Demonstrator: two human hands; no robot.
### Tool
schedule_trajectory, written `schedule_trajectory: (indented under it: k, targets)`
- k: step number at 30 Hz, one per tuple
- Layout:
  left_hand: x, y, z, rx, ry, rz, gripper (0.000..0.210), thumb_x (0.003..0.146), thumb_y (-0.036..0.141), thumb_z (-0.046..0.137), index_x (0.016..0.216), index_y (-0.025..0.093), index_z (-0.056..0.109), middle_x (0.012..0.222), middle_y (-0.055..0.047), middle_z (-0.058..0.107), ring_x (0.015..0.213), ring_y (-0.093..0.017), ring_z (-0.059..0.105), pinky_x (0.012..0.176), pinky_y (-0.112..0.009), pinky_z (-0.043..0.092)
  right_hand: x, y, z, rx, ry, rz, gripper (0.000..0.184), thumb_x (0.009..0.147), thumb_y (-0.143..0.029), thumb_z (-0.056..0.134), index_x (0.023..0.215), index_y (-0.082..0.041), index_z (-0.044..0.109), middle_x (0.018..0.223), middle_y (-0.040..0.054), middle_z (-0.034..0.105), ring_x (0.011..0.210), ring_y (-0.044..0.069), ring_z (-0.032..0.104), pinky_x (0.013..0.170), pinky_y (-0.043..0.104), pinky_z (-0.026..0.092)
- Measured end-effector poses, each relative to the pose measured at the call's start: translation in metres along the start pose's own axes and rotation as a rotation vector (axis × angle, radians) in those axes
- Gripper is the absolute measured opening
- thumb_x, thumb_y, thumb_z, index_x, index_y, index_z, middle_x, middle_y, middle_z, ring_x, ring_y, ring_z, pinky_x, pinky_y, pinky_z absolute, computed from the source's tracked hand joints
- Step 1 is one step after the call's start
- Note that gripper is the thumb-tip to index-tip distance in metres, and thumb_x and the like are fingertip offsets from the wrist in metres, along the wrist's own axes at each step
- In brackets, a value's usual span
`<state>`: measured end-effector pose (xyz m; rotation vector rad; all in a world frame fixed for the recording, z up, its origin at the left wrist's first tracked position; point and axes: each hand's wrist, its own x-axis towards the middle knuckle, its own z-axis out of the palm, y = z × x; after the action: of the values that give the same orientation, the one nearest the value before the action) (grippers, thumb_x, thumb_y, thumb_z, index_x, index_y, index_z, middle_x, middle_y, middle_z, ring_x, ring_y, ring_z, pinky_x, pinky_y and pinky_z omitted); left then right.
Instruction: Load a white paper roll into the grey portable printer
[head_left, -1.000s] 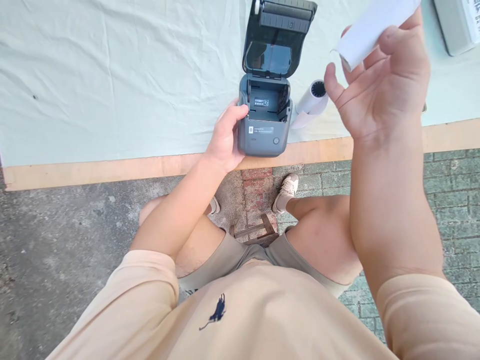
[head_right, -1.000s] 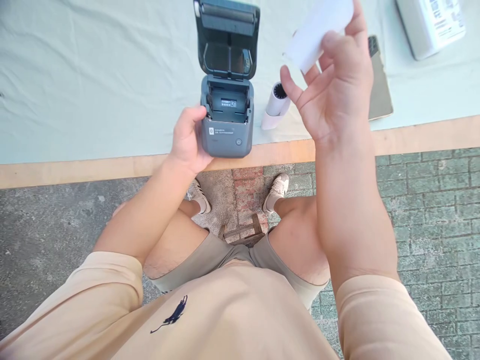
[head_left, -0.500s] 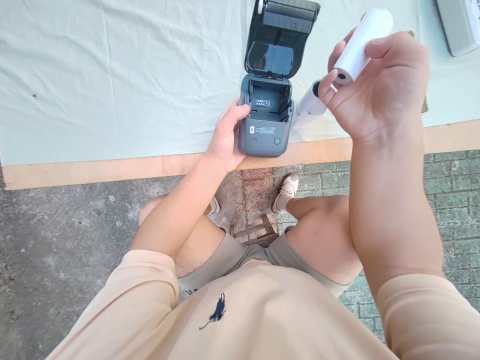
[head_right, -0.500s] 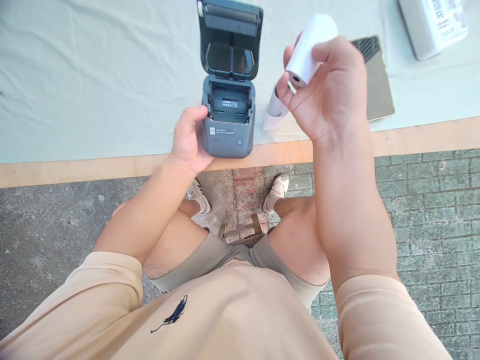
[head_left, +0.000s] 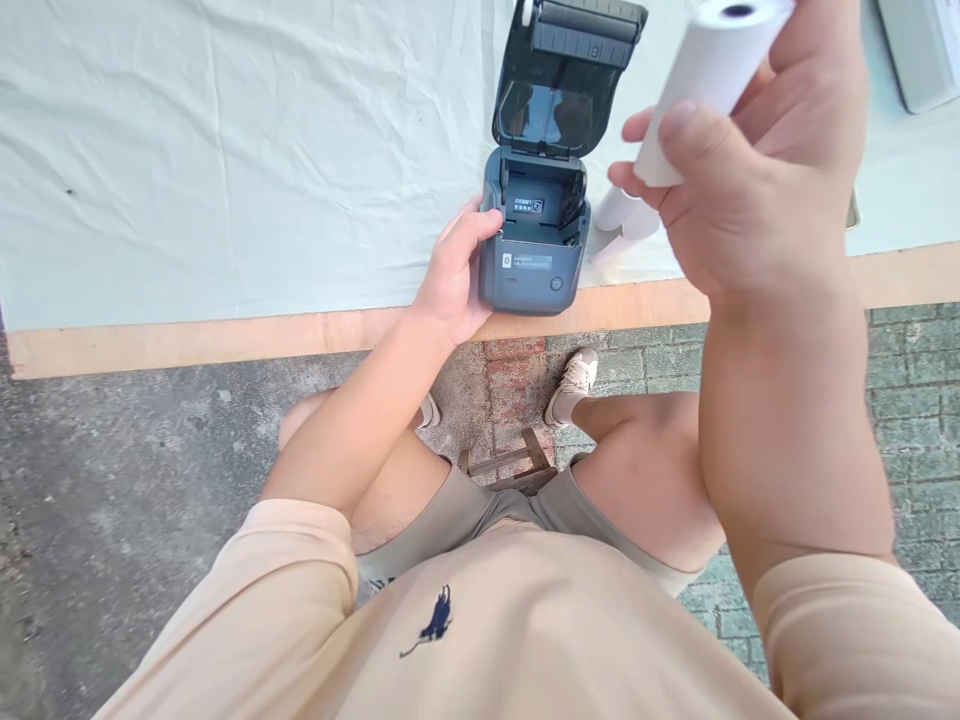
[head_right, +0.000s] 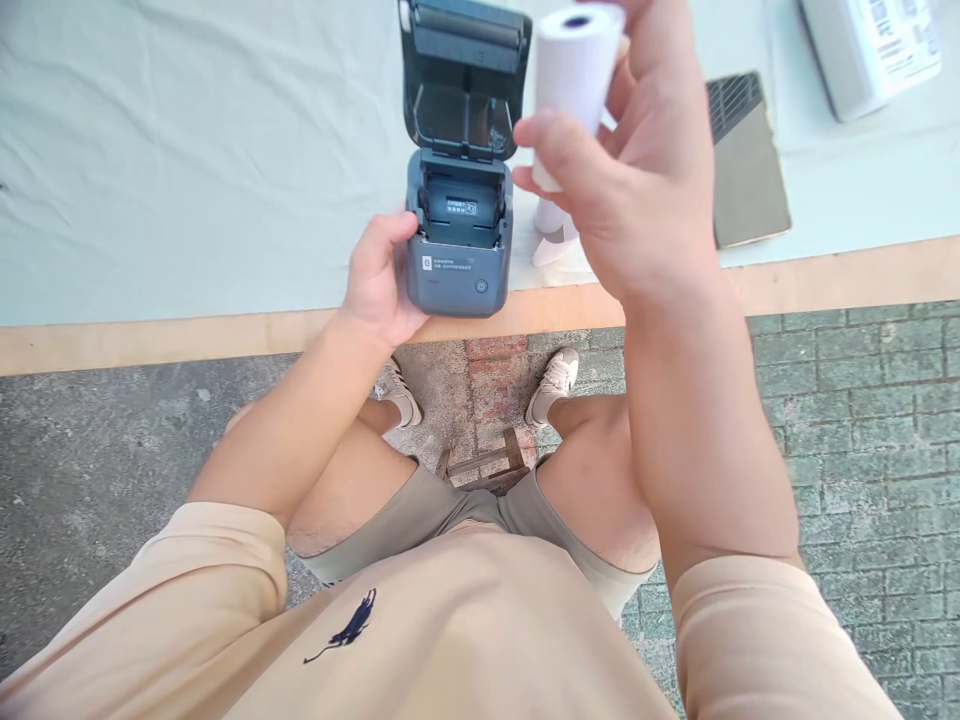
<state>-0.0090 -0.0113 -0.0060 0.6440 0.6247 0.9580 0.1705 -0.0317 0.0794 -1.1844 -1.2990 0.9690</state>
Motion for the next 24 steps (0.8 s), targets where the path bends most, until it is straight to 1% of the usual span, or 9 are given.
schedule_trajectory:
  k: [2, 5, 6, 8, 11, 16, 20, 22, 24]
  targets:
    - [-0.001, 0.001, 0.001, 0.008, -0.016, 0.004, 0.014, 0.086, 0.036, 0.054, 0.09, 0.024, 0.059, 0.089, -0.002, 0.073, 0.123, -0.025, 0.064, 0.098, -0.038, 0.057, -0.005, -0.004, 0.008, -0.161, -0.066, -0.077, 0.032, 0.079, -0.022, 0.063, 0.108, -0.032, 0.054, 0.11, -0.0069, 0.055, 0.086, 0.009, 0.058, 0.072, 0.028, 0.054]
    - [-0.003, 0.002, 0.002, 0.02, -0.031, -0.003, 0.013, 0.087, 0.038, 0.055, 0.09, 0.026, 0.06, 0.086, -0.003, 0.073, 0.13, -0.028, 0.059, 0.098, -0.039, 0.056, -0.005, 0.0, 0.02, -0.481, -0.172, -0.121, 0.032, 0.079, -0.017, 0.057, 0.107, -0.031, 0.049, 0.093, -0.0046, 0.06, 0.083, 0.016, 0.058, 0.08, 0.036, 0.051]
    - [-0.003, 0.002, 0.003, 0.023, -0.029, -0.005, 0.013, 0.087, 0.038, 0.056, 0.09, 0.026, 0.06, 0.086, -0.003, 0.073, 0.13, -0.029, 0.058, 0.097, -0.039, 0.056, -0.003, 0.002, 0.023, -0.593, -0.204, -0.118, 0.034, 0.077, -0.016, 0.057, 0.105, -0.032, 0.048, 0.087, -0.0043, 0.06, 0.084, 0.019, 0.059, 0.084, 0.04, 0.05]
    - [-0.004, 0.001, 0.003, 0.024, -0.017, -0.004, 0.012, 0.087, 0.037, 0.057, 0.093, 0.026, 0.059, 0.086, -0.003, 0.072, 0.129, -0.029, 0.059, 0.097, -0.037, 0.056, 0.001, 0.005, 0.029, -0.783, -0.234, -0.099, 0.034, 0.073, -0.015, 0.059, 0.1, -0.033, 0.047, 0.086, -0.0026, 0.061, 0.09, 0.025, 0.061, 0.09, 0.048, 0.047]
    - [-0.004, 0.0, 0.004, 0.031, 0.014, 0.015, 0.012, 0.089, 0.032, 0.055, 0.096, 0.023, 0.058, 0.084, -0.001, 0.068, 0.123, -0.025, 0.064, 0.094, -0.035, 0.058, 0.005, 0.007, 0.032, -0.945, -0.234, -0.041, 0.033, 0.071, -0.015, 0.058, 0.096, -0.032, 0.047, 0.086, 0.0004, 0.061, 0.092, 0.031, 0.061, 0.09, 0.055, 0.045]
    - [-0.005, -0.001, 0.008, 0.054, 0.058, 0.009, 0.011, 0.091, 0.024, 0.048, 0.098, 0.019, 0.055, 0.078, 0.001, 0.063, 0.105, -0.02, 0.072, 0.082, -0.03, 0.06, 0.005, 0.009, 0.03, -1.03, -0.278, -0.063, 0.033, 0.07, -0.015, 0.056, 0.097, -0.032, 0.05, 0.077, 0.0009, 0.056, 0.087, 0.031, 0.059, 0.09, 0.057, 0.044]
    - [-0.005, 0.0, 0.009, 0.073, 0.061, -0.004, 0.011, 0.091, 0.023, 0.047, 0.098, 0.019, 0.055, 0.076, 0.002, 0.06, 0.1, -0.02, 0.073, 0.081, -0.031, 0.06, 0.006, 0.015, 0.028, -0.939, -0.255, -0.02, 0.029, 0.067, -0.015, 0.062, 0.09, -0.033, 0.057, 0.068, 0.0004, 0.048, 0.081, 0.029, 0.057, 0.092, 0.057, 0.044]
    - [-0.006, 0.0, 0.009, 0.076, 0.065, 0.001, 0.011, 0.09, 0.023, 0.049, 0.097, 0.02, 0.056, 0.076, 0.001, 0.059, 0.105, -0.022, 0.072, 0.086, -0.035, 0.06, 0.007, 0.017, 0.026, -0.883, -0.273, 0.017, 0.025, 0.068, -0.015, 0.064, 0.085, -0.033, 0.061, 0.076, 0.0018, 0.054, 0.083, 0.029, 0.057, 0.092, 0.057, 0.045]
    - [-0.006, 0.0, 0.009, 0.071, 0.057, -0.001, 0.01, 0.09, 0.027, 0.052, 0.097, 0.022, 0.057, 0.078, 0.0, 0.062, 0.111, -0.025, 0.069, 0.091, -0.039, 0.06, 0.01, 0.018, 0.024, -0.866, -0.316, 0.002, 0.019, 0.07, -0.015, 0.065, 0.08, -0.031, 0.063, 0.092, 0.0029, 0.061, 0.092, 0.029, 0.057, 0.093, 0.057, 0.046]
